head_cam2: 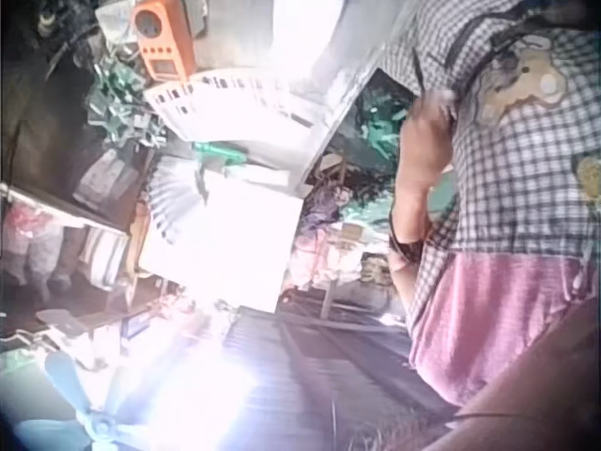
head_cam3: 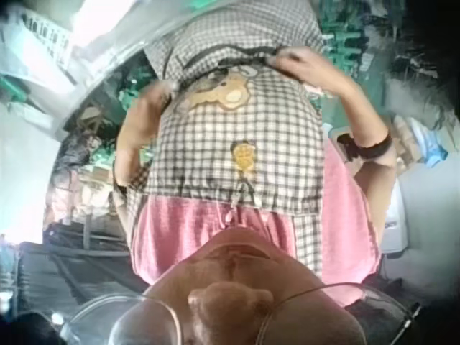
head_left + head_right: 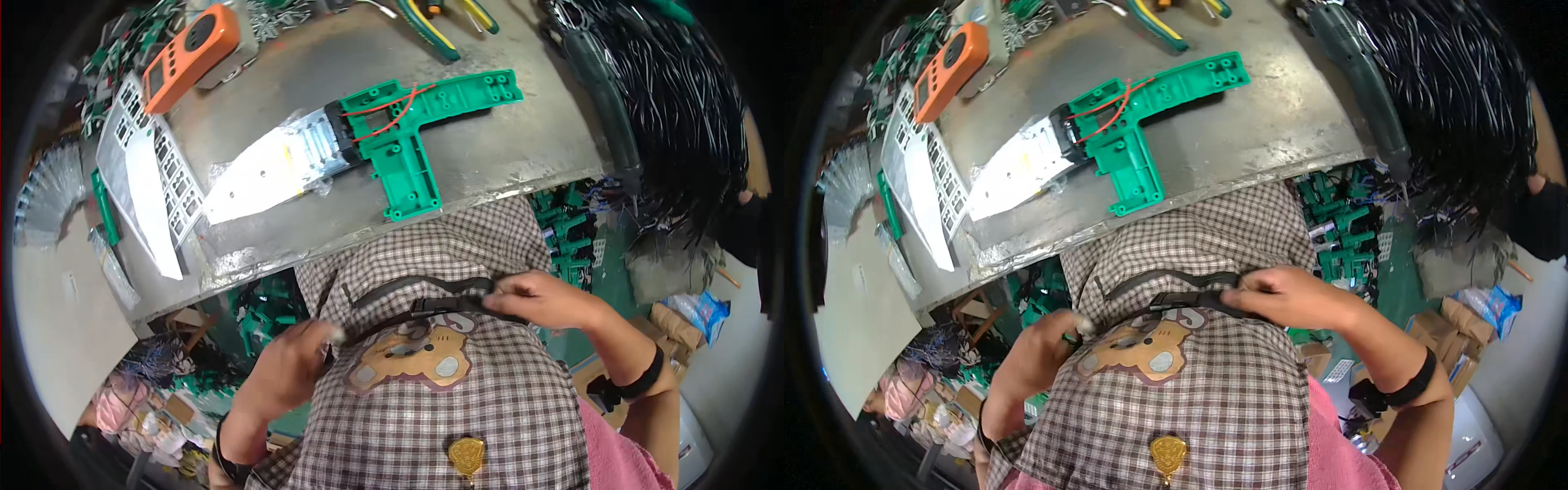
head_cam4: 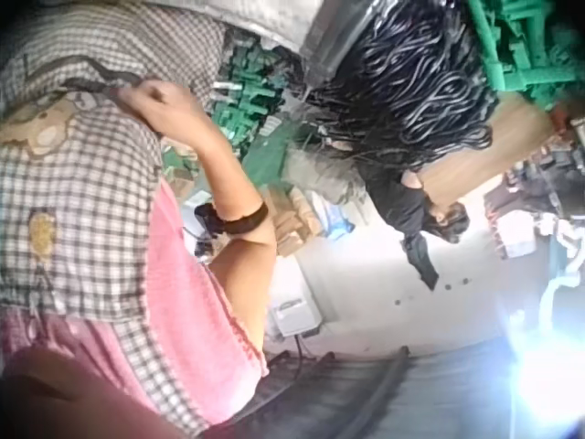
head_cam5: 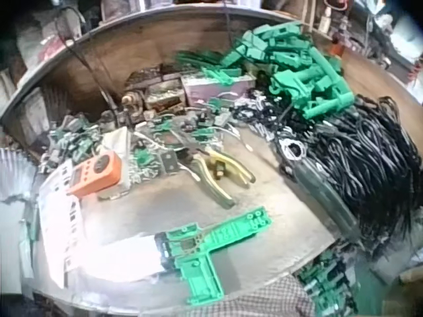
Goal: Assembling electronic components into a green plastic housing using an electric screwdriver.
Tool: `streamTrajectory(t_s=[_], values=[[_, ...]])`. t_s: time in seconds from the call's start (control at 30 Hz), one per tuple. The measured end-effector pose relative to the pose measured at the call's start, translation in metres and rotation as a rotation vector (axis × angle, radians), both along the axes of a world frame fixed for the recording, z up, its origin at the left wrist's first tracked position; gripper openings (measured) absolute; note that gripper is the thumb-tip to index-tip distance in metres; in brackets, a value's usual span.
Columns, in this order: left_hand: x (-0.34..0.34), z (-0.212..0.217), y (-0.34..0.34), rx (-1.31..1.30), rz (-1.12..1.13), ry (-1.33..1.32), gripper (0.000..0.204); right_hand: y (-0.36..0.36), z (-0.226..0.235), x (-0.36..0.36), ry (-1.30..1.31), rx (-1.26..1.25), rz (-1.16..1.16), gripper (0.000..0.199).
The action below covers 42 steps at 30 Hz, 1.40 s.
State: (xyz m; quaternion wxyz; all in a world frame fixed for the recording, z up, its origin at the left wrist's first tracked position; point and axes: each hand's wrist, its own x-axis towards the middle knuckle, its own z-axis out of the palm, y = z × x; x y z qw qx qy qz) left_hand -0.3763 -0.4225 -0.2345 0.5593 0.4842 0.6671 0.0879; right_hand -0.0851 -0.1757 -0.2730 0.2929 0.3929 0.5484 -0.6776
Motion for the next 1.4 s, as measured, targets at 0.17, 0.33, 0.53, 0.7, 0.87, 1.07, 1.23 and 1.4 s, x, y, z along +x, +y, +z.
streamTrajectory(t_s=[0.17, 0.33, 0.53, 0.7, 0.87, 1.07, 1.23, 1.4], values=[[0.023, -0.022, 0.048, 0.031, 0.286, -0.379, 0.045, -0.001, 0.002, -0.036, 0.159, 0.013, 0.205, 0.026], [0.031, -0.044, 0.050, 0.021, 0.200, -0.555, 0.057, -0.006, -0.014, -0.025, 0.287, -0.049, 0.055, 0.022], [0.027, -0.042, 0.062, -0.369, 0.193, -0.691, 0.054, -0.012, -0.016, -0.032, 0.308, -0.107, 0.088, 0.020], [0.013, -0.036, 0.035, -0.362, 0.256, -0.786, 0.051, -0.016, -0.011, -0.040, 0.382, -0.118, 0.140, 0.019], [0.041, -0.034, 0.054, -0.121, 0.456, -0.685, 0.052, -0.003, -0.007, -0.037, 0.388, 0.012, 0.073, 0.021], [0.048, -0.048, 0.072, -0.151, 0.214, -0.474, 0.062, 0.015, 0.005, -0.030, 0.394, 0.108, 0.268, 0.035], [0.051, -0.049, 0.065, -0.046, 0.327, -0.637, 0.055, 0.026, 0.009, -0.009, 0.251, -0.070, 0.195, 0.047], [0.034, -0.039, 0.084, 0.106, 0.063, -0.377, 0.041, 0.027, 0.009, 0.037, 0.217, -0.041, 0.113, 0.047]])
